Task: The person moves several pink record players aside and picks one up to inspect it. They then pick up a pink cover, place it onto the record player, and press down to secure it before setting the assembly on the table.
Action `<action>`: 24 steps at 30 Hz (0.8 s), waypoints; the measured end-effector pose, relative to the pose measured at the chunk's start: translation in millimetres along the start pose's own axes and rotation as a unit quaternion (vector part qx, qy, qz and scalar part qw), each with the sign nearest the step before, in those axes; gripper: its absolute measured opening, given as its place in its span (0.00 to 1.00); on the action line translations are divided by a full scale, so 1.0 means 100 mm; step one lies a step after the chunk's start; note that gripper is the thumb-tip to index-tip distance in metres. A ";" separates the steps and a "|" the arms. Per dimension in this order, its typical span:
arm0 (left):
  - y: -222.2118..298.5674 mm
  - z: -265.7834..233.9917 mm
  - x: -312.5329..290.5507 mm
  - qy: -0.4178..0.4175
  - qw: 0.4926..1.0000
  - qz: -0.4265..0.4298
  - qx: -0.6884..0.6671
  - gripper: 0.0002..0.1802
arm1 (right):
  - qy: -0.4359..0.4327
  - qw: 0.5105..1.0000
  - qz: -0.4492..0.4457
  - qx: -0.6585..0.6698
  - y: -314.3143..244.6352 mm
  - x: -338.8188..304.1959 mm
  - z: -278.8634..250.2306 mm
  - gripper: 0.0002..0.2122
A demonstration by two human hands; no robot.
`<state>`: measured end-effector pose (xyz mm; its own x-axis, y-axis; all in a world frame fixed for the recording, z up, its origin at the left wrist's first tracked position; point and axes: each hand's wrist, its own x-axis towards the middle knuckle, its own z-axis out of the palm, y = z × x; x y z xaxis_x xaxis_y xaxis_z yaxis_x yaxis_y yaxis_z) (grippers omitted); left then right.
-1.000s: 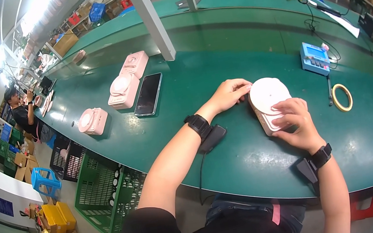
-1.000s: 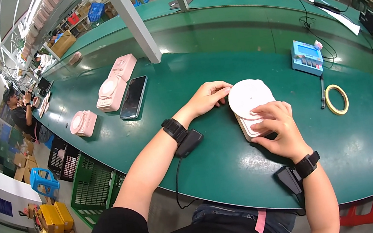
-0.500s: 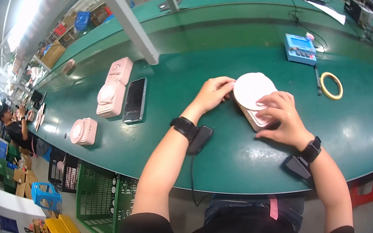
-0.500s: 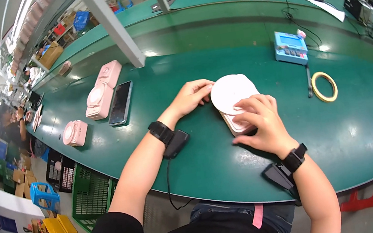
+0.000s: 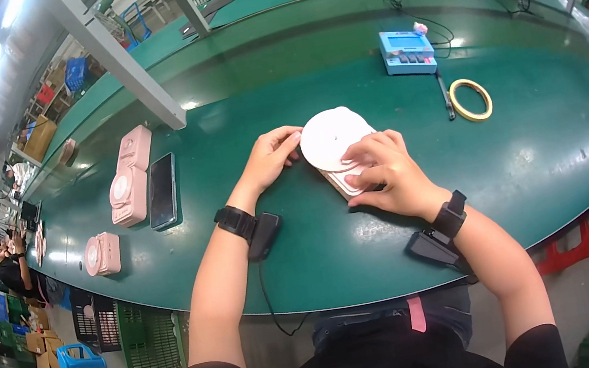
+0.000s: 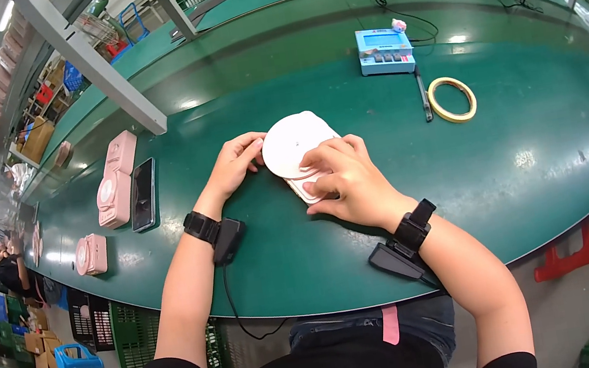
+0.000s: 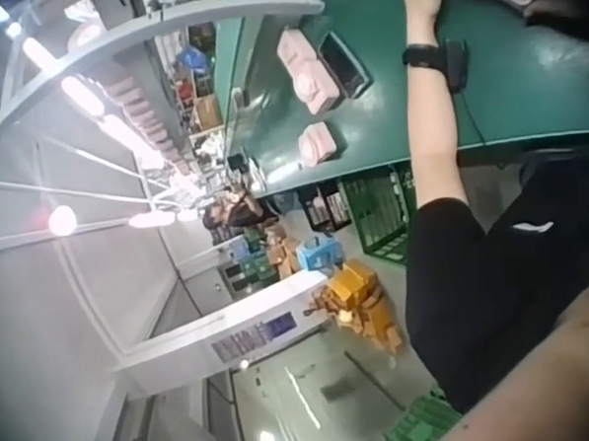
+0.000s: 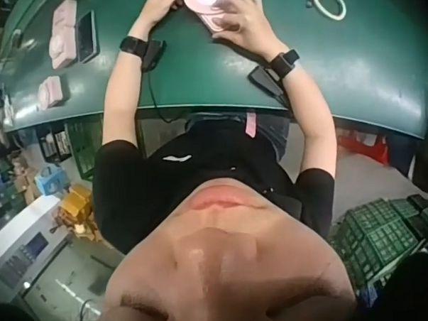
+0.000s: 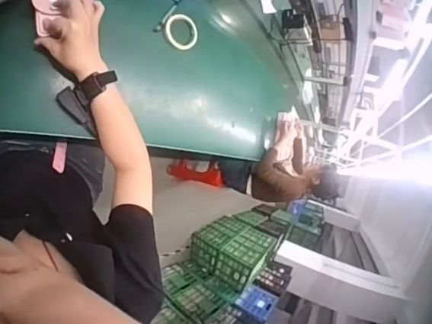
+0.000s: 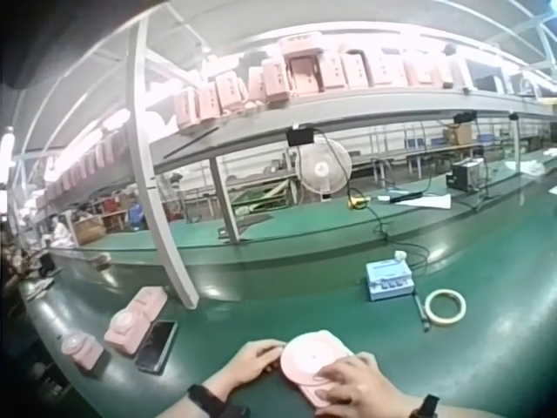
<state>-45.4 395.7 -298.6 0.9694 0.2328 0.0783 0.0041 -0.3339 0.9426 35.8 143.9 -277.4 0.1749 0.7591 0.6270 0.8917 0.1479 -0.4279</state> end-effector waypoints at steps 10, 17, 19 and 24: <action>0.01 0.02 0.00 0.003 1.000 -0.009 0.005 0.17 | -0.002 1.000 0.005 0.000 -0.04 0.00 -0.02 0.13; 0.00 0.03 0.01 0.008 1.000 0.004 -0.012 0.17 | -0.007 1.000 0.006 -0.012 -0.07 0.03 -0.02 0.13; 0.00 0.02 0.02 0.000 1.000 0.015 -0.018 0.17 | -0.002 1.000 0.011 -0.018 -0.07 0.03 -0.01 0.13; -0.06 0.02 0.03 0.009 0.999 0.032 -0.032 0.16 | 0.003 0.999 0.007 -0.032 -0.08 0.04 0.02 0.13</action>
<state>-41.8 396.8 -304.1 0.9628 0.2285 0.1444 -0.0744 -0.2895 0.9543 28.6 146.8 -273.2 0.1890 0.7575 0.6249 0.9140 0.0971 -0.3940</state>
